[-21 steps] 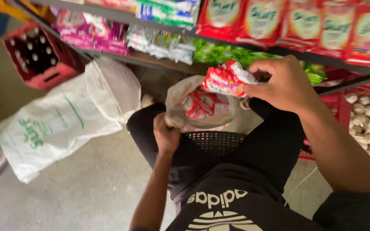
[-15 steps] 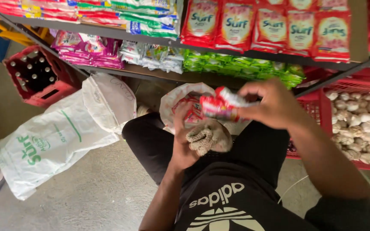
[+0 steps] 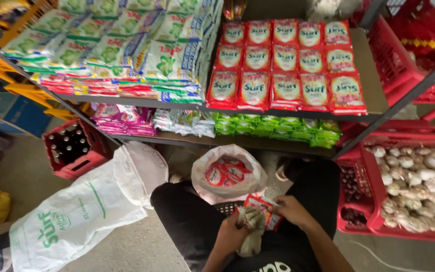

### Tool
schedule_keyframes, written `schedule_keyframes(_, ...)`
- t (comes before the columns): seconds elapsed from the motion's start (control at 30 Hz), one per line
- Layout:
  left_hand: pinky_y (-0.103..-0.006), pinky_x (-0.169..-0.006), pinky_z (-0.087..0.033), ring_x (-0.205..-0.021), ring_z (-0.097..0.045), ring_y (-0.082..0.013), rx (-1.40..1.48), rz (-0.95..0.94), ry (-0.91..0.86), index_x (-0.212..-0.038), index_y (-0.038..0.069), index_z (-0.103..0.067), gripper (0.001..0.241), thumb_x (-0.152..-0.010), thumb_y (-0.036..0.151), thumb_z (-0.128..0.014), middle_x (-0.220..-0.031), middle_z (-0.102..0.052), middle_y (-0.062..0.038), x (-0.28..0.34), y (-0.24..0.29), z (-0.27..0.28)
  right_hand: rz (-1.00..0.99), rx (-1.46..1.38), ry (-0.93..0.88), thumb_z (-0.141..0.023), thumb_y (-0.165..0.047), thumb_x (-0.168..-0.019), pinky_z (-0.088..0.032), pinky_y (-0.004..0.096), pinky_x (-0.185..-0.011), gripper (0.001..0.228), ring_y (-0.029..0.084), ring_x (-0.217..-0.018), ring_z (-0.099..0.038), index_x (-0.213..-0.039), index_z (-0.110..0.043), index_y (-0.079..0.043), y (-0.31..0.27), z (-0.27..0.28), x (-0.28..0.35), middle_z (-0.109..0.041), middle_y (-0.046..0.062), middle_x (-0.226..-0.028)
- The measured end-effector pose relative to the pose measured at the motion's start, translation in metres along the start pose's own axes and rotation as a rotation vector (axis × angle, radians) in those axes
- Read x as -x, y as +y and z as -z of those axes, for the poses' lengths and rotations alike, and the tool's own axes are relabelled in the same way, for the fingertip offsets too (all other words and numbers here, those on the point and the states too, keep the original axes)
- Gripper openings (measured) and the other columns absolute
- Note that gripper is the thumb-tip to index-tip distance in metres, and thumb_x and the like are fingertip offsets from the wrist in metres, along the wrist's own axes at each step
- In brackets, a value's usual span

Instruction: Wiping down individual detergent packets with a cloth and organizing them into a bag.

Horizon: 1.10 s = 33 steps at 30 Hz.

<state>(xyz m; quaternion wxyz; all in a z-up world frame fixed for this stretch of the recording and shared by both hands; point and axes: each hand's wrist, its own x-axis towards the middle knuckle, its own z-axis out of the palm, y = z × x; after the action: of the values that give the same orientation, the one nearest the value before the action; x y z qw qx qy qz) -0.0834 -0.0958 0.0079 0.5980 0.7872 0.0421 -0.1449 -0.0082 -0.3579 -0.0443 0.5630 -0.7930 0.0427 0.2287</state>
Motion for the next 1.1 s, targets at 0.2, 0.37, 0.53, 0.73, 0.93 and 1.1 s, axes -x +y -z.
schedule_keyframes(0.2,-0.0343,-0.07,-0.06,-0.074,-0.074,-0.0249,-0.187,-0.111,0.178,-0.103,0.013,-0.075,0.03,-0.076,0.025,-0.078,-0.086,-0.08,-0.005,0.004,-0.002,-0.013,-0.153,0.017,0.0,-0.075,-0.019,-0.09,-0.046,0.026,-0.062,0.024,0.014,-0.063,-0.055,-0.088,-0.081,0.005,0.006,0.009,-0.019,-0.071,0.007,-0.072)
schedule_keyframes(0.37,-0.0327,-0.077,-0.061,-0.09,-0.077,-0.0252,-0.196,-0.225,0.263,-0.112,0.016,-0.078,0.037,-0.076,0.022,-0.079,-0.109,-0.078,-0.003,0.009,0.006,-0.015,-0.041,-0.019,-0.038,-0.076,-0.017,-0.089,-0.045,0.027,-0.054,0.023,0.014,-0.056,-0.054,-0.081,-0.079,0.005,0.047,0.001,-0.051,-0.069,0.009,-0.066)
schedule_keyframes(0.53,-0.0303,-0.07,-0.062,-0.078,-0.079,-0.0213,-0.093,-0.253,0.262,-0.11,0.01,-0.076,0.039,-0.071,0.011,-0.08,-0.093,-0.082,-0.007,0.008,-0.009,-0.012,-0.163,0.343,-0.012,-0.075,-0.028,-0.087,-0.05,0.026,-0.057,0.025,0.013,-0.056,-0.061,-0.077,-0.077,-0.005,0.015,-0.001,-0.039,-0.073,0.004,-0.068)
schedule_keyframes(0.73,-0.0295,-0.064,-0.06,-0.07,-0.076,-0.0175,-0.033,-0.477,0.209,-0.105,0.005,-0.077,0.036,-0.07,0.008,-0.083,-0.089,-0.082,-0.007,0.016,0.018,-0.007,-0.109,0.44,-0.012,-0.073,-0.026,-0.079,-0.055,0.025,-0.069,0.019,0.013,-0.067,-0.068,-0.088,-0.082,-0.012,0.046,0.017,-0.065,-0.082,0.001,-0.08)
schedule_keyframes(0.93,-0.0343,-0.071,-0.052,-0.076,-0.062,-0.026,-0.051,-0.654,0.049,-0.094,0.003,-0.072,0.015,-0.081,0.009,-0.073,-0.092,-0.071,-0.009,0.028,0.083,0.006,0.118,0.843,-0.087,-0.055,-0.027,-0.083,-0.052,0.043,-0.081,0.024,0.032,-0.087,-0.068,-0.09,-0.072,-0.013,0.12,0.024,-0.118,-0.075,0.009,-0.101)
schedule_keyframes(1.1,-0.0377,-0.091,-0.053,-0.101,-0.067,-0.0259,0.221,-0.747,-0.044,-0.107,0.0,-0.075,0.033,-0.074,0.001,-0.08,-0.112,-0.076,-0.012,0.047,0.166,0.03,0.169,0.464,-0.076,-0.054,-0.031,-0.084,-0.05,0.046,-0.085,0.029,0.034,-0.093,-0.065,-0.098,-0.068,-0.01,0.081,-0.012,-0.086,-0.071,0.012,-0.107)
